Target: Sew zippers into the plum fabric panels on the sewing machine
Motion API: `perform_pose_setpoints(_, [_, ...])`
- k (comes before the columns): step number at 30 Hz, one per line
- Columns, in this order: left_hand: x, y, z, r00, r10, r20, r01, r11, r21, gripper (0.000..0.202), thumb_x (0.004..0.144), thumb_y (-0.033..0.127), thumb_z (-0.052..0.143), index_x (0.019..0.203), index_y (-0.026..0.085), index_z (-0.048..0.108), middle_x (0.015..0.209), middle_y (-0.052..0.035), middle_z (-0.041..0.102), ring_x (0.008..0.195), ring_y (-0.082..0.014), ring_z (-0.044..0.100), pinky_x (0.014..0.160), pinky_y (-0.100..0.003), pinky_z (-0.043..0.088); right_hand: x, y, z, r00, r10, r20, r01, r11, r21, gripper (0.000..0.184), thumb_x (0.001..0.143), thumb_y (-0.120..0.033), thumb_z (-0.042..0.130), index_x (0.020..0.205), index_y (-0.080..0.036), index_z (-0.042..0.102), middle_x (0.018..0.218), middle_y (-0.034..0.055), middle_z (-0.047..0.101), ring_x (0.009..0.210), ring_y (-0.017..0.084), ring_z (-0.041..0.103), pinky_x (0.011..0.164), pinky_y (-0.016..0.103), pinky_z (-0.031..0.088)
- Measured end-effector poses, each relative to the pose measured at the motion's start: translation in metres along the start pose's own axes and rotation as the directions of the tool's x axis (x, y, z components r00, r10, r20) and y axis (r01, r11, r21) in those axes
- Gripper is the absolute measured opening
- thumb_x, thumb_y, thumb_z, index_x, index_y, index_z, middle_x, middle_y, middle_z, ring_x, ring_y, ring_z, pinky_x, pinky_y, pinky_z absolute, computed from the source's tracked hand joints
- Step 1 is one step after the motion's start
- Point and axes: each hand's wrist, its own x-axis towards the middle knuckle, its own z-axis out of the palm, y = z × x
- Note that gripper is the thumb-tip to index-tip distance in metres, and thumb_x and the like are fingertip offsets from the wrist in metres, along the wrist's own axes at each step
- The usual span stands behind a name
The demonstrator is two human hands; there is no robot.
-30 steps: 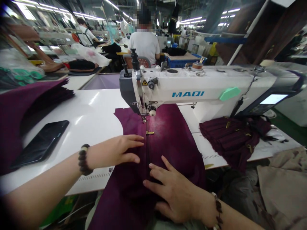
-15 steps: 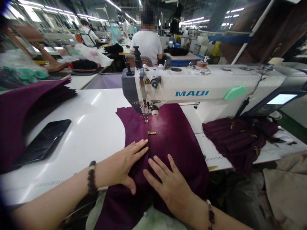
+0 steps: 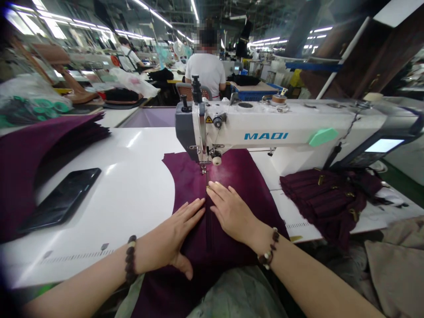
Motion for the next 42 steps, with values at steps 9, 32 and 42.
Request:
perform_pose_setpoints(9, [0.022,-0.003,-0.012,0.979,-0.124,-0.161,0.135,0.989,0.058,0.082,0.055,0.045,0.077,0.12,0.005,0.047,0.125,-0.0231,0.048,0.112,-0.0328,0.049,0.095,-0.045,0.042,0.007,0.004,0.014,0.999,0.035,0.003,-0.035,0.999,-0.03,0.039,0.087,-0.012,0.036,0.124,-0.008,0.046,0.124,0.0125,0.048,0.117,0.022,0.041,0.1,0.048,0.033])
perform_pose_setpoints(32, [0.029,-0.011,0.006,0.986,-0.078,-0.148,0.107,0.975,0.195,0.095,0.055,0.066,0.061,0.123,0.001,0.044,0.132,-0.0249,0.04,0.124,-0.0355,0.035,0.101,-0.049,0.033,0.008,0.006,0.024,0.998,0.024,-0.053,-0.029,0.996,-0.082,0.038,0.088,-0.012,0.031,0.122,-0.008,0.047,0.119,0.0142,0.051,0.115,0.024,0.043,0.096,0.05,0.037])
perform_pose_setpoints(42, [0.029,-0.015,0.007,0.979,-0.068,-0.191,0.104,0.977,0.187,0.09,0.055,0.064,0.064,0.122,0.005,0.047,0.13,-0.0245,0.042,0.123,-0.0358,0.037,0.098,-0.051,0.037,0.013,0.005,0.02,0.998,0.045,-0.036,-0.048,0.996,-0.074,0.038,0.088,-0.011,0.03,0.122,-0.007,0.047,0.119,0.0155,0.05,0.115,0.024,0.043,0.096,0.05,0.037])
